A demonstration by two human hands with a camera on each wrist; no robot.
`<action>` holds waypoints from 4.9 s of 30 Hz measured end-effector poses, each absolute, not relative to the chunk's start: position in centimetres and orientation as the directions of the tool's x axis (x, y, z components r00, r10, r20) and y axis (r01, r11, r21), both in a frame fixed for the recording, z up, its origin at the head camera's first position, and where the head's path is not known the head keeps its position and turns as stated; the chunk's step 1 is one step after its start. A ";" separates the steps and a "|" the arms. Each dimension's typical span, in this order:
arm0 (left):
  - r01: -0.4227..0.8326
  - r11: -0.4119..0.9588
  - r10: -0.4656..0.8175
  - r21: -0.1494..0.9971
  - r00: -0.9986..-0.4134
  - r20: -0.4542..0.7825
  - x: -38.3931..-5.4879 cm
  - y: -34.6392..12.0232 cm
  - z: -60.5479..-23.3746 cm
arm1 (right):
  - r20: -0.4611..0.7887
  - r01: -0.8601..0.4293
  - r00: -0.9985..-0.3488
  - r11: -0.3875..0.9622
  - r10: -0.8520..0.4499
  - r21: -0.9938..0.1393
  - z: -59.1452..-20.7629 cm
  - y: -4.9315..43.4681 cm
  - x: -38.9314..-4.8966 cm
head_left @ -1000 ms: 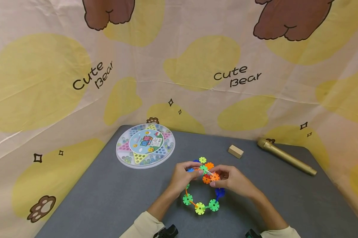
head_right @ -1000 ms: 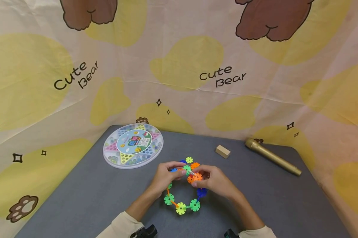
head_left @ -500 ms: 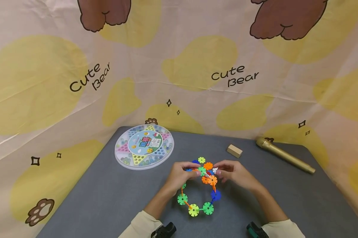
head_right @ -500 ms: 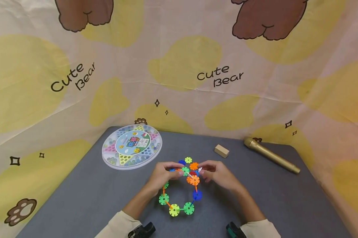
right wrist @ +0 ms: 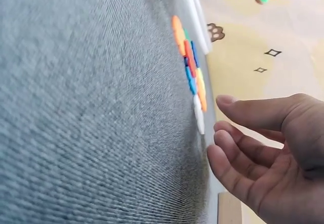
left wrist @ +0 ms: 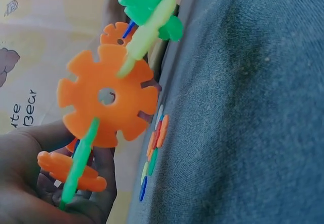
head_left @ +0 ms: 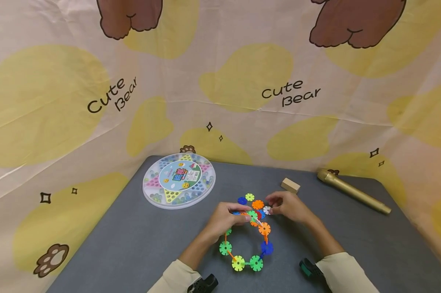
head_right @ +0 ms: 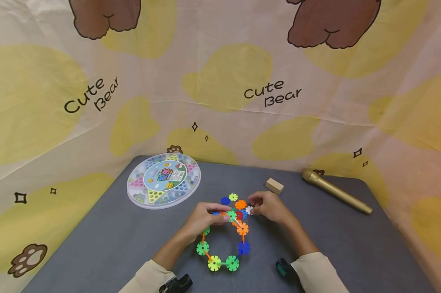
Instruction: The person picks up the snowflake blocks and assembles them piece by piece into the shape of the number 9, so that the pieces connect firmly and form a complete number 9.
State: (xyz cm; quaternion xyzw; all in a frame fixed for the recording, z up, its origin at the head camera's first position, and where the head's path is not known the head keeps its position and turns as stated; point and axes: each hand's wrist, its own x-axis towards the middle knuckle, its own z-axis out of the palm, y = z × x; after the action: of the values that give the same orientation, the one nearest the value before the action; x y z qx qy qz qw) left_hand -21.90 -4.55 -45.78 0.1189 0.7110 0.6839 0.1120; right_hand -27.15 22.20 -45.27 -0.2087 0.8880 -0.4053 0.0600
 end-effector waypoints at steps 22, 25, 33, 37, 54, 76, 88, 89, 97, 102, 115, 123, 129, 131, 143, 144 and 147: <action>0.052 0.084 0.330 0.995 -0.944 0.022 -21.8 -4.1 -45.9 | 0.053 -0.333 -0.913 0.664 -0.404 -0.670 -46.3 22.3 -27.4; 0.063 0.088 0.330 0.994 -0.944 0.030 -21.9 -4.1 -45.9 | 0.057 -0.342 -0.910 0.663 -0.411 -0.666 -46.2 22.3 -26.9; 0.036 0.071 0.324 0.997 -0.946 0.011 -21.9 -4.1 -46.0 | 0.093 -0.362 -0.904 0.630 -0.418 -0.687 -45.4 22.1 -25.3; 0.031 0.057 0.325 0.998 -0.946 0.011 -21.9 -4.1 -46.1 | 0.103 -0.351 -0.906 0.595 -0.410 -0.723 -44.8 21.9 -24.4; 0.033 0.047 0.303 0.998 -0.953 0.018 -21.7 -4.2 -45.7 | 0.071 -0.287 -0.898 0.457 -0.434 -0.842 -42.9 21.0 -22.3; 0.091 0.060 0.308 0.994 -0.949 0.068 -21.7 -4.1 -45.7 | 0.338 -0.499 -0.838 0.349 -0.428 -0.793 -44.0 19.9 -21.9; 0.094 0.046 0.337 0.995 -0.939 0.073 -21.5 -3.9 -45.7 | 0.294 -0.462 -0.847 0.342 -0.442 -0.818 -43.9 20.3 -22.1; 0.092 0.042 0.341 0.995 -0.937 0.073 -21.5 -3.9 -45.7 | 0.274 -0.444 -0.855 0.349 -0.440 -0.825 -43.8 20.3 -22.1; 0.131 0.066 0.381 0.989 -0.920 0.096 -21.6 -4.0 -45.5 | 0.261 -0.427 -0.872 0.380 -0.415 -0.821 -43.2 20.7 -21.9; 0.146 0.041 0.452 0.988 -0.885 0.112 -21.6 -4.1 -45.4 | 0.260 -0.429 -0.866 0.370 -0.426 -0.824 -43.3 20.7 -21.8; 0.164 0.082 0.459 0.983 -0.882 0.109 -21.2 -3.7 -45.0 | 0.216 -0.393 -0.869 0.354 -0.446 -0.849 -43.8 19.9 -21.5; 0.193 0.115 0.424 0.974 -0.897 0.128 -21.2 -3.5 -45.2 | 0.186 -0.360 -0.882 0.363 -0.433 -0.859 -44.1 19.9 -21.5; 0.205 0.111 0.402 0.972 -0.904 0.145 -21.5 -3.8 -45.3 | 0.169 -0.364 -0.880 0.401 -0.444 -0.841 -44.1 20.5 -22.2; 0.208 0.111 0.393 0.972 -0.907 0.149 -21.6 -4.0 -45.4 | 0.164 -0.363 -0.884 0.422 -0.438 -0.831 -44.2 20.8 -22.6; 0.244 0.121 0.401 0.962 -0.899 0.177 -21.9 -4.8 -45.4 | 0.085 -0.333 -0.901 0.552 -0.425 -0.765 -45.9 21.6 -25.0; 0.245 0.117 0.402 0.962 -0.898 0.180 -21.9 -4.8 -45.4 | 0.082 -0.338 -0.899 0.561 -0.431 -0.756 -46.0 21.5 -25.2; 0.249 0.111 0.401 0.962 -0.897 0.186 -21.9 -4.9 -45.4 | 0.084 -0.366 -0.889 0.589 -0.449 -0.720 -46.3 21.0 -25.8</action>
State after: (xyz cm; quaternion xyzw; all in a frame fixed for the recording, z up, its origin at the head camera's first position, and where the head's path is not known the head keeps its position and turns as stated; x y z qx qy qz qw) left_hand -21.93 -4.90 -45.38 0.2185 0.7429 0.6299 0.0604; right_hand -25.83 21.03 -46.31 -0.2291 0.8898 -0.3911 0.0533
